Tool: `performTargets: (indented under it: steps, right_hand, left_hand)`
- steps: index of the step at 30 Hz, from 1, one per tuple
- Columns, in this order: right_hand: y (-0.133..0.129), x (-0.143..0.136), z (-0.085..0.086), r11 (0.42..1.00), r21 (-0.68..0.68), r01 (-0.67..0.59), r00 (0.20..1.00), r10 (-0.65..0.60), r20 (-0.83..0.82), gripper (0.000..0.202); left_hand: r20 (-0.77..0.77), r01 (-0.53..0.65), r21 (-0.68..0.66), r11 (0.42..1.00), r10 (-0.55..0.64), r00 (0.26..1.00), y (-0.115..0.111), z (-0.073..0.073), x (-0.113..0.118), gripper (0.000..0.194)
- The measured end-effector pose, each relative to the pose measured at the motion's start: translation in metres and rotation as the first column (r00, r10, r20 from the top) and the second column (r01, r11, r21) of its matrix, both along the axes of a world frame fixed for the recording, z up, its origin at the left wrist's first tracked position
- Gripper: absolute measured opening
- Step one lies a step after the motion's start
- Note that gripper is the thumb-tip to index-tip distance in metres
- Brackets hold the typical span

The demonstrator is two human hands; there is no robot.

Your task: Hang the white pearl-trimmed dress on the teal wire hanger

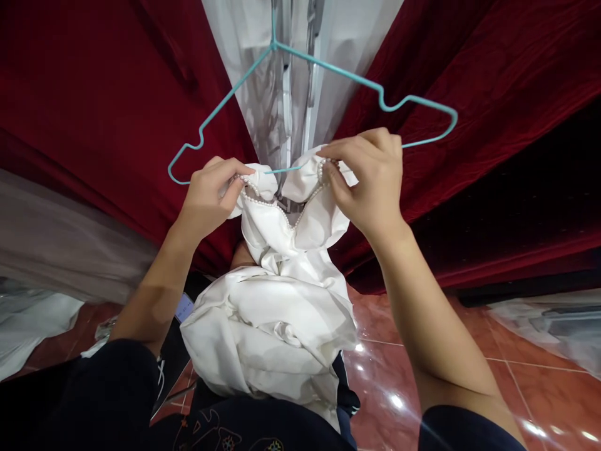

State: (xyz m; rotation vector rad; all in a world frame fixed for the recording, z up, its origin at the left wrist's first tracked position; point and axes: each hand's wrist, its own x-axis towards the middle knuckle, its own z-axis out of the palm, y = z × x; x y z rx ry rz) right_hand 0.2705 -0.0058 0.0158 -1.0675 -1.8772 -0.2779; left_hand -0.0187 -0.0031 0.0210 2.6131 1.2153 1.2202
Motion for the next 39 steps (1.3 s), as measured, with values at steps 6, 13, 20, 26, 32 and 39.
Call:
performTargets:
  steps: [6,13,20,26,32,39]
  right_hand:
    - [-0.008,-0.002,-0.005,0.997,-0.075,-0.029,0.999,0.026,-0.036,0.015]
    - [-0.010,-0.008,-0.010,0.996,-0.093,0.006,0.997,-0.013,-0.078,0.014]
    - [-0.006,-0.006,-0.010,0.995,-0.103,-0.018,0.991,0.004,-0.131,0.015]
    - [-0.010,-0.007,-0.011,0.996,-0.082,0.020,0.994,-0.028,-0.106,0.017]
    - [-0.007,-0.010,-0.014,0.996,-0.089,0.018,0.997,-0.025,-0.072,0.014]
    - [-0.005,-0.011,-0.018,0.997,-0.076,0.022,0.997,-0.028,-0.078,0.014]
  left_hand:
    - [0.222,-0.046,0.392,0.919,-0.046,0.974,0.007,-0.037,-0.021,0.024]
    - [0.165,-0.185,0.116,0.976,0.164,0.972,-0.031,-0.074,-0.066,0.022]
    - [0.616,-0.518,0.091,0.850,0.361,0.700,0.030,-0.023,-0.106,0.057]
    - [0.503,-0.269,0.128,0.955,0.171,0.847,0.048,0.037,-0.081,0.053]
    - [0.359,-0.032,0.157,0.987,-0.027,0.933,0.073,0.049,-0.058,0.025]
    - [-0.010,0.066,0.164,0.984,-0.066,0.998,0.014,0.016,0.002,0.028]
